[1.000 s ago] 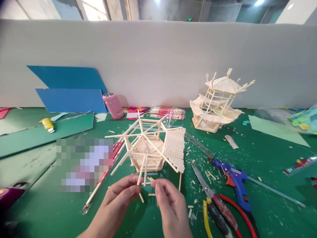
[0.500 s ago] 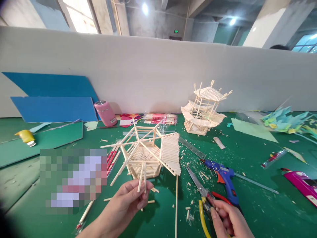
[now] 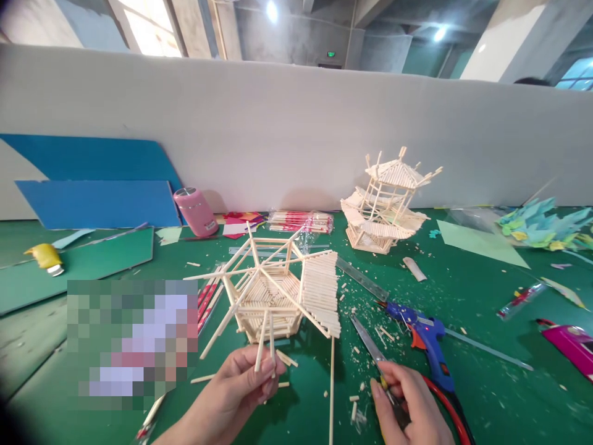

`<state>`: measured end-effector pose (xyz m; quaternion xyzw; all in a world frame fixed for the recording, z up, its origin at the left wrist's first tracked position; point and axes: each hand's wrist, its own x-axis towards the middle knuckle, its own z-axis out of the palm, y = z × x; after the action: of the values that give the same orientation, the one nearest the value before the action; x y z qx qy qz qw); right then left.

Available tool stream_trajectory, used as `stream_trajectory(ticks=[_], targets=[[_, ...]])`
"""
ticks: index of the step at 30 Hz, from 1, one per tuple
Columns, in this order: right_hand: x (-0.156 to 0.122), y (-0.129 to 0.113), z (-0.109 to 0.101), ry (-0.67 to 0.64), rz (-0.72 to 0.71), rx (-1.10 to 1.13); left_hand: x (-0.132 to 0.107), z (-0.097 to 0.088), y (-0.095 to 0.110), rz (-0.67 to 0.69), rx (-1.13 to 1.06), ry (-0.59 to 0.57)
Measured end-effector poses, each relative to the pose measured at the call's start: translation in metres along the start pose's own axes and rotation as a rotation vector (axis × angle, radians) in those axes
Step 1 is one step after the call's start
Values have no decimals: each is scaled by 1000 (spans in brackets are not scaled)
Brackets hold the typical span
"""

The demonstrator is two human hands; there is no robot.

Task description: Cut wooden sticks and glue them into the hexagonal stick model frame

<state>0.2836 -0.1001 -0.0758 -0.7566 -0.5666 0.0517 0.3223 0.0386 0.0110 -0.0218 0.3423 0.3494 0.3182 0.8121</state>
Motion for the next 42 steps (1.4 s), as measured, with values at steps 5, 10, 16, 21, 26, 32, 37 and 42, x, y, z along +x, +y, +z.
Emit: stream_trajectory(ticks=[5, 10, 16, 21, 26, 32, 37, 42], targets=[[0, -2, -8, -11, 75, -25, -5, 6, -3, -61, -3, -38], [-10, 16, -19, -80, 149, -125, -8, 11, -8, -110, -1, -2], [-23, 39, -28, -215, 50, -210, -8, 11, -13, -119, -7, 43], [-25, 39, -32, -261, 78, -345, -10, 16, -11, -101, 10, 23], [-18, 31, -32, -341, 313, -364, -11, 22, -8, -89, -47, 54], [-34, 14, -36, -164, 419, 67, -10, 25, -13, -135, -147, 87], [-28, -20, -14, -11, 386, 410, -9, 33, -18, -192, -178, 108], [-12, -62, 21, 71, 342, 567, -10, 48, -20, -176, -177, 111]])
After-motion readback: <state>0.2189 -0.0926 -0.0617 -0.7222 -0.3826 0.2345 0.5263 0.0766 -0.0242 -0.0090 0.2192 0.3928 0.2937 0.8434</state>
